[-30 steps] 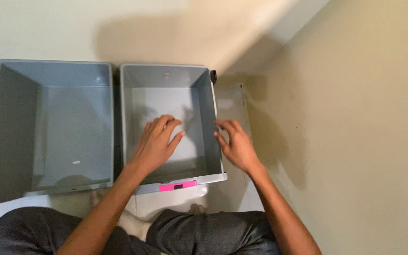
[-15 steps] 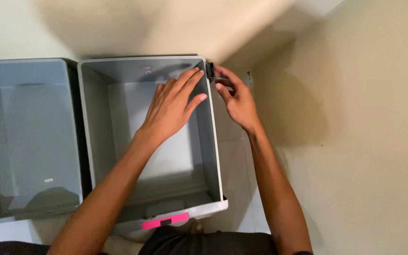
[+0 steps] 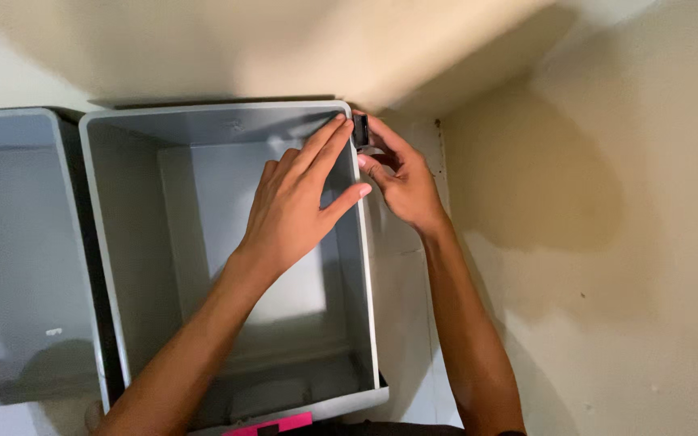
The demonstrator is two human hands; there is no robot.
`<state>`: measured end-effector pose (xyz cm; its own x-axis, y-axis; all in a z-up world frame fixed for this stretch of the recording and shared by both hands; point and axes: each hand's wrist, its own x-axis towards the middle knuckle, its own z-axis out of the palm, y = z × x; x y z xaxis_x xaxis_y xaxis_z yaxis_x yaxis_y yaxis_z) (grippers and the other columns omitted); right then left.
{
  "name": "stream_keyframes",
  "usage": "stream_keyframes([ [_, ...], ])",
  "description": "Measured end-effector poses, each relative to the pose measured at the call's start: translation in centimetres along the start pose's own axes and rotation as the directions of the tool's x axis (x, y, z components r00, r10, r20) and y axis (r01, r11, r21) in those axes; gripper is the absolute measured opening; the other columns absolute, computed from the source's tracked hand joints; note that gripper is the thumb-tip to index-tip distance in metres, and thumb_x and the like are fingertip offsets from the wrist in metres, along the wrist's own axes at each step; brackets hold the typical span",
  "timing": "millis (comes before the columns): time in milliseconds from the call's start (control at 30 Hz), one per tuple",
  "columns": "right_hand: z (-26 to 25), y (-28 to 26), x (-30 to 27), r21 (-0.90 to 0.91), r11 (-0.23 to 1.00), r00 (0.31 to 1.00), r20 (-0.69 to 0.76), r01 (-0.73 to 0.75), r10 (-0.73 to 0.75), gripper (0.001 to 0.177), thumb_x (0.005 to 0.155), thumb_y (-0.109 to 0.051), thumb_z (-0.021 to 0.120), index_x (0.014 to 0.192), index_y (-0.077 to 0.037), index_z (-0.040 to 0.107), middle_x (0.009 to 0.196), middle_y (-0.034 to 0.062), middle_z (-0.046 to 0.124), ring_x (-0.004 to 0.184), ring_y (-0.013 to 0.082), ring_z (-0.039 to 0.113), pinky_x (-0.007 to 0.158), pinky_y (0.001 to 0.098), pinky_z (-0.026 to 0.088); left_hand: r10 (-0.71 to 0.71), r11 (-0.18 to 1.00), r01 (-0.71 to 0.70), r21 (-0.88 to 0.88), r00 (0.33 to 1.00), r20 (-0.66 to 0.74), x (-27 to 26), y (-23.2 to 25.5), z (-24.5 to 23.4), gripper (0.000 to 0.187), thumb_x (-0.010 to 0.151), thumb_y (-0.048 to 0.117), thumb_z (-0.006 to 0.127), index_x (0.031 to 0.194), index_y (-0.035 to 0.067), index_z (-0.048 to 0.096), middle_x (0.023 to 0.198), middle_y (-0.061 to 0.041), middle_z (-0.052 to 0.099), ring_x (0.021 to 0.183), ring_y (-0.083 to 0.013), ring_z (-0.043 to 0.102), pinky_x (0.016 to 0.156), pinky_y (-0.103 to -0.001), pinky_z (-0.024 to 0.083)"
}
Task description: The person disassembles several plastic storage boxes by removing lids, frames, and side components. They handle the parts by hand, placing them into the main box bodies and arranging them on the floor.
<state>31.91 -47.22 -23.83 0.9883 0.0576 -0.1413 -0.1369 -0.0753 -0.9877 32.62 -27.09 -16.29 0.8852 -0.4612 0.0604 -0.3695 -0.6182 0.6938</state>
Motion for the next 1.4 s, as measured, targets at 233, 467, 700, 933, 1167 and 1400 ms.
stream_keyframes([
  [233,-0.2,1.3,0.1,-0.013,0.997,0.997,-0.004,0.075,-0.075,0.053,0.101,-0.004,0.069,0.151,-0.002,0.051,0.144,0.01,0.064,0.131,0.0163,0.059,0.112,0.0348,0.05,-0.014,0.999,0.013,0.047,1.0,0.015,0.2,0.2,-0.3,0.072,0.094,0.043,0.073,0.152,0.009,0.047,0.158,-0.003,0.047,0.091,-0.0247,0.063,0.08,-0.041,0.048],
  [467,-0.2,1.9,0.2,0.011,0.996,0.996,-0.028,0.09,-0.09,0.055,0.1,-0.004,0.07,0.15,-0.002,0.05,0.141,0.0106,0.065,0.126,0.0157,0.062,0.11,0.0341,0.052,0.009,0.999,-0.009,0.035,1.0,0.004,0.2,0.0,-0.1,0.074,0.094,0.043,0.073,0.153,0.007,0.046,0.157,-0.006,0.047,0.094,-0.0243,0.064,0.081,-0.042,0.049],
  [700,-0.2,1.2,0.0,-0.001,0.996,0.996,-0.019,0.086,-0.086,0.053,0.101,-0.003,0.069,0.151,-0.003,0.052,0.138,0.0098,0.066,0.124,0.0154,0.062,0.109,0.0341,0.052,0.015,1.0,-0.015,0.016,1.0,-0.005,0.0,0.0,-0.1,0.073,0.095,0.042,0.072,0.153,0.007,0.046,0.158,-0.006,0.047,0.095,-0.025,0.064,0.084,-0.042,0.05],
  [933,-0.2,-1.3,-0.1,-0.024,0.995,0.995,0.021,0.099,-0.098,0.051,0.102,-0.001,0.068,0.151,-0.005,0.053,0.142,0.0065,0.065,0.124,0.0157,0.063,0.112,0.0342,0.051,0.004,1.0,-0.004,0.014,1.0,0.014,0.1,0.0,-0.2,0.074,0.095,0.044,0.072,0.153,0.006,0.045,0.158,-0.007,0.047,0.099,-0.0269,0.065,0.087,-0.043,0.05],
  [1167,0.0,-4.0,-0.9,-0.043,0.985,0.986,-0.016,0.167,-0.167,0.049,0.103,0.001,0.065,0.15,-0.004,0.053,0.151,0.0086,0.058,0.133,0.0177,0.06,0.115,0.0343,0.049,0.029,1.0,-0.029,-0.004,0.999,-0.013,-0.2,-0.3,0.0,0.075,0.094,0.044,0.072,0.152,0.005,0.044,0.157,-0.01,0.048,0.107,-0.034,0.064,0.093,-0.047,0.051],
  [1400,0.4,-10.8,-3.9,-0.372,0.898,0.961,-0.048,0.236,-0.273,0.048,0.1,-0.002,0.07,0.147,-0.005,0.057,0.134,0.0124,0.064,0.127,0.0236,0.062,0.112,0.0351,0.049,0.054,0.983,-0.079,-0.168,0.987,-0.149,-1.7,1.3,-1.9,0.052,0.1,0.035,0.068,0.141,0.004,0.057,0.141,-0.015,0.057,0.115,-0.0362,0.063,0.095,-0.045,0.052],
])
